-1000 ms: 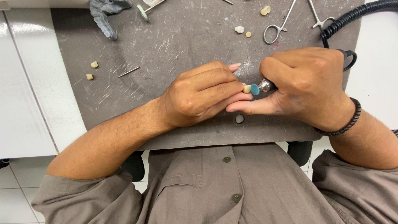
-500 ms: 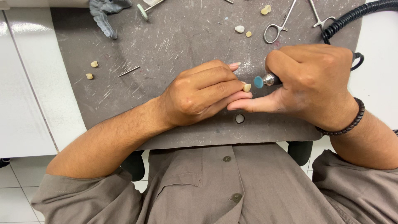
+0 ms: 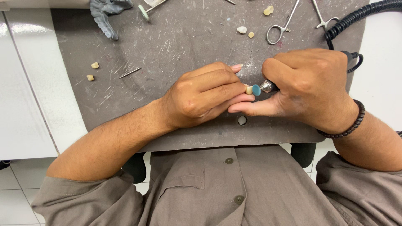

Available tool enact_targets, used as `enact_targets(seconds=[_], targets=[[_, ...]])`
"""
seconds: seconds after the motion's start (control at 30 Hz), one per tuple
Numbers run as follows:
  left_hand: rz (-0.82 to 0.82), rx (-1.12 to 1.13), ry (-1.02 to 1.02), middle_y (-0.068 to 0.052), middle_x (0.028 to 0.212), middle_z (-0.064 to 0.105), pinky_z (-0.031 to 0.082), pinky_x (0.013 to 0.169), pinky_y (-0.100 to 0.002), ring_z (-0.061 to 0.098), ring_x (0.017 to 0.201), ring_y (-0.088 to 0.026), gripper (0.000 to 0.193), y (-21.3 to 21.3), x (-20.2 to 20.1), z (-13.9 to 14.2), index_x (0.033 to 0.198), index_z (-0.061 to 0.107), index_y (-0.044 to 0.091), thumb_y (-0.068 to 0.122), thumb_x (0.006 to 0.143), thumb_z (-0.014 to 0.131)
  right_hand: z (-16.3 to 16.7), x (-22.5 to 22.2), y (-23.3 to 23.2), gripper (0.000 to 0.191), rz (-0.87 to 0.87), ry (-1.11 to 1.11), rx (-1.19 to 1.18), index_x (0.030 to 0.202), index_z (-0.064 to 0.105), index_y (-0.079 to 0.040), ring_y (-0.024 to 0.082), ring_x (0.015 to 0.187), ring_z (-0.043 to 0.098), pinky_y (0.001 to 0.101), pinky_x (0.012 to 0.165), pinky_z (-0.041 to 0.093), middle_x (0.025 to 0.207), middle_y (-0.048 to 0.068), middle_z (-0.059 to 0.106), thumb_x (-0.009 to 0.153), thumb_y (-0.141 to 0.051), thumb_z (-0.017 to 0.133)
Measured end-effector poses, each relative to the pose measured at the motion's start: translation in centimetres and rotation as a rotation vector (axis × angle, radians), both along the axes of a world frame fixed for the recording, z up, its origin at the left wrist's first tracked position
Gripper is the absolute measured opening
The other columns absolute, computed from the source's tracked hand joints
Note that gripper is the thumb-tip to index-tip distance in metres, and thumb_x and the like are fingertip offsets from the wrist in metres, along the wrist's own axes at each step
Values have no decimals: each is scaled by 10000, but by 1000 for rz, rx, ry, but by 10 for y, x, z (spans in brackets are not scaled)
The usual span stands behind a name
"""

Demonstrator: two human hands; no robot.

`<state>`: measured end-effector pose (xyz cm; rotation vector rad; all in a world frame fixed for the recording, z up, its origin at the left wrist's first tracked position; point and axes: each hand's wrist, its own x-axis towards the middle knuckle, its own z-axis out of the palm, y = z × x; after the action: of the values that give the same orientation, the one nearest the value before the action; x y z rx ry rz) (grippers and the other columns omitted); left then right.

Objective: The person holds a small dental crown in one hand and grinds and smooths it using a rotary tool with different attachments, first a blue grinding disc, then a white buffing wheel, and finally a pointed burr. They reposition the crown repeatedly and set it down on the work mat between passes.

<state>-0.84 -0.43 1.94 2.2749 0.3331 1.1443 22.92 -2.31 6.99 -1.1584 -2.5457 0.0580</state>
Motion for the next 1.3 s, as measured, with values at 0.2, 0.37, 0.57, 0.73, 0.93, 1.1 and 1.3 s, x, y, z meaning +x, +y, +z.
enact_targets(seconds=[0.2,0.37,0.57,0.73,0.93,1.1,1.3], targets=[[-7,-1,-1,-94,995,672,616,1081,-407,691,927,-227,232,1,0,-1,1122,687,-31,99,1011,843,2,3,1,805,-27,-26,9,564,401,-93,180,403,353,323,409,269,476,18,338,712,-791,774],[-5,6,-12,-97,995,668,614,1078,-405,694,924,-234,239,0,0,-1,1124,685,-32,103,1012,847,1,0,-1,768,-12,4,11,581,427,-89,197,421,377,333,424,282,491,28,354,718,-749,796],[-9,3,-9,-100,993,664,609,1085,-410,691,909,-239,246,0,0,-2,1120,683,-35,111,1009,847,1,-1,-1,757,-4,3,-18,572,421,-95,206,426,394,339,430,300,490,34,360,724,-723,814],[-10,-2,-16,-106,999,666,604,1090,-414,689,911,-256,253,0,0,-1,1115,679,-38,112,1006,852,0,-1,-1,760,7,4,-36,566,412,-96,198,414,393,337,420,301,483,28,363,721,-720,816],[-18,-6,-3,-105,1001,672,600,1094,-413,697,928,-265,248,-1,0,-1,1116,682,-34,111,1002,848,1,0,-2,764,0,21,-33,578,415,-87,212,430,397,343,434,304,497,37,367,724,-709,835],[-12,1,10,-100,991,674,604,1083,-403,701,936,-268,238,-1,1,-2,1100,686,-25,117,997,846,1,-3,-1,740,28,10,-20,571,432,-94,202,417,412,341,419,307,489,30,383,702,-699,836],[-9,-1,8,-100,983,669,610,1060,-393,700,940,-269,243,-1,1,-4,1088,685,-26,123,994,852,2,-5,-1,716,28,25,-29,576,454,-92,197,405,418,335,405,315,481,28,395,701,-684,837]])
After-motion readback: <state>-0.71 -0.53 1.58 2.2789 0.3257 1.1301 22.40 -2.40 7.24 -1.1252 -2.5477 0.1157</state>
